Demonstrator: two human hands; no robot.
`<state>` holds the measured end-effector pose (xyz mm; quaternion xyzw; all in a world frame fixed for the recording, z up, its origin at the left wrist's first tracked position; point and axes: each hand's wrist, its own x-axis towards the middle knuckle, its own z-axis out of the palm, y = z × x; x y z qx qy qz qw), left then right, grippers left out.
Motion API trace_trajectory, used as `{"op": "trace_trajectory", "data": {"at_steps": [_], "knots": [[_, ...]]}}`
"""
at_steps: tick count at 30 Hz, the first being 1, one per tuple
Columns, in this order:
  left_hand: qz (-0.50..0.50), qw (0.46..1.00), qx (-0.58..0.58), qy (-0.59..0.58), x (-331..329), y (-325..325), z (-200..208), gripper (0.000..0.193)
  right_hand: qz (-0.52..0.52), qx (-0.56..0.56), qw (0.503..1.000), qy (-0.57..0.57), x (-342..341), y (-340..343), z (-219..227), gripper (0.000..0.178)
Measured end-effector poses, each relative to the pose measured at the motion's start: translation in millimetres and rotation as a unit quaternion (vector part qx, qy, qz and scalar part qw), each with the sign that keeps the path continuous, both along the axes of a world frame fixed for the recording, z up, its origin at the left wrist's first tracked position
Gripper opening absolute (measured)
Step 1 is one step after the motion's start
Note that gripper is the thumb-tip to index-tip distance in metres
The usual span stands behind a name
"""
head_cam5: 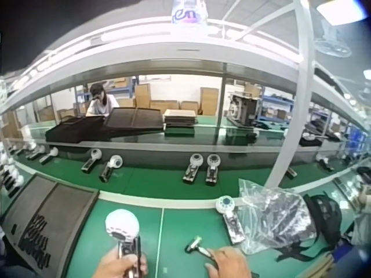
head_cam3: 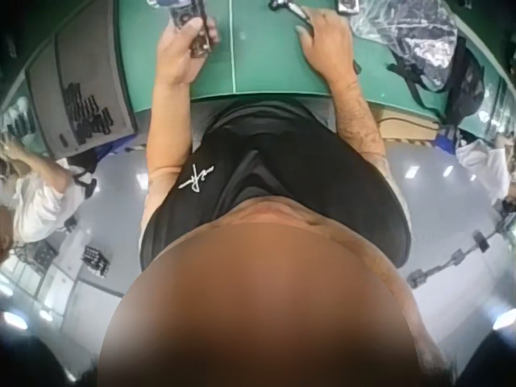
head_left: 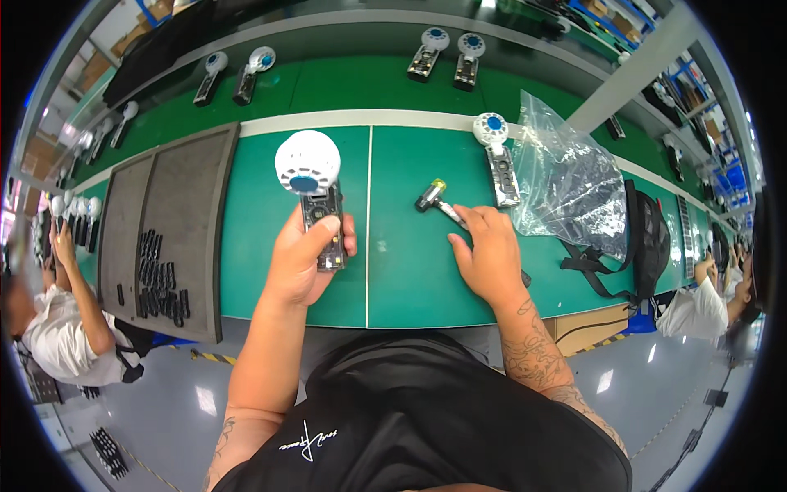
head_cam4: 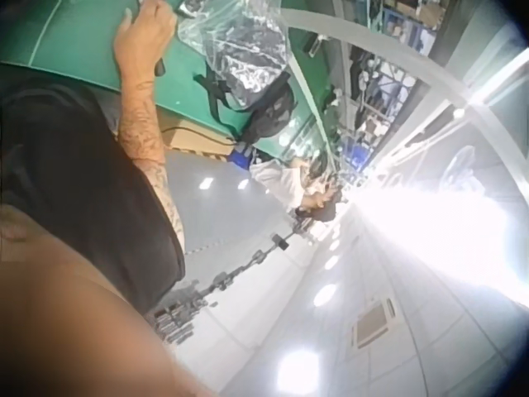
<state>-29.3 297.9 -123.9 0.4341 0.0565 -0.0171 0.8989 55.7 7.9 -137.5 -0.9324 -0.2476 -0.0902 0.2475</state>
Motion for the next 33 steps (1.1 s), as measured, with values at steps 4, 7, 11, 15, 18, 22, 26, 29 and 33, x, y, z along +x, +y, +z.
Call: {"op": "trace_trajectory", "data": {"at_steps": [4,7,11,15,18,22,26,29,33], "knots": [[0.026,0.993,0.102,-0.046,11.7,-13.5,13.9,0.055,0.020,0.032,0.999,0.004,-5.7,3.9,5.3,0.047],[-0.004,0.997,0.070,-0.043,20.6,-27.2,19.0,0.063,0.089,0.108,0.989,0.041,-15.9,28.4,33.1,0.058],[-0.051,0.998,-0.007,-0.033,43.3,-34.9,20.8,0.071,0.192,0.198,0.958,0.073,-12.4,78.2,43.9,0.082],[-0.037,0.992,0.095,-0.076,73.8,-32.2,4.3,0.074,0.131,0.305,0.927,0.173,42.3,108.3,53.8,0.068],[0.131,0.802,0.557,-0.170,82.3,-29.1,-24.4,0.068,0.150,0.218,0.958,0.107,122.5,138.9,51.9,0.063],[0.123,0.779,0.596,-0.154,71.3,-37.0,-11.0,0.059,0.027,0.129,0.990,0.053,256.3,175.3,27.8,0.071],[0.150,0.765,0.607,-0.156,68.8,-33.1,-23.6,0.050,0.033,-0.242,0.961,-0.128,298.7,178.3,-26.0,0.090],[0.138,0.768,0.605,-0.155,65.7,-33.0,-25.1,0.046,0.015,-0.295,0.943,-0.151,313.7,165.5,-0.9,0.070],[0.117,0.765,0.601,-0.200,64.3,-38.4,-21.2,0.045,-0.137,-0.157,0.976,-0.070,370.0,106.9,-37.2,0.050]]}}
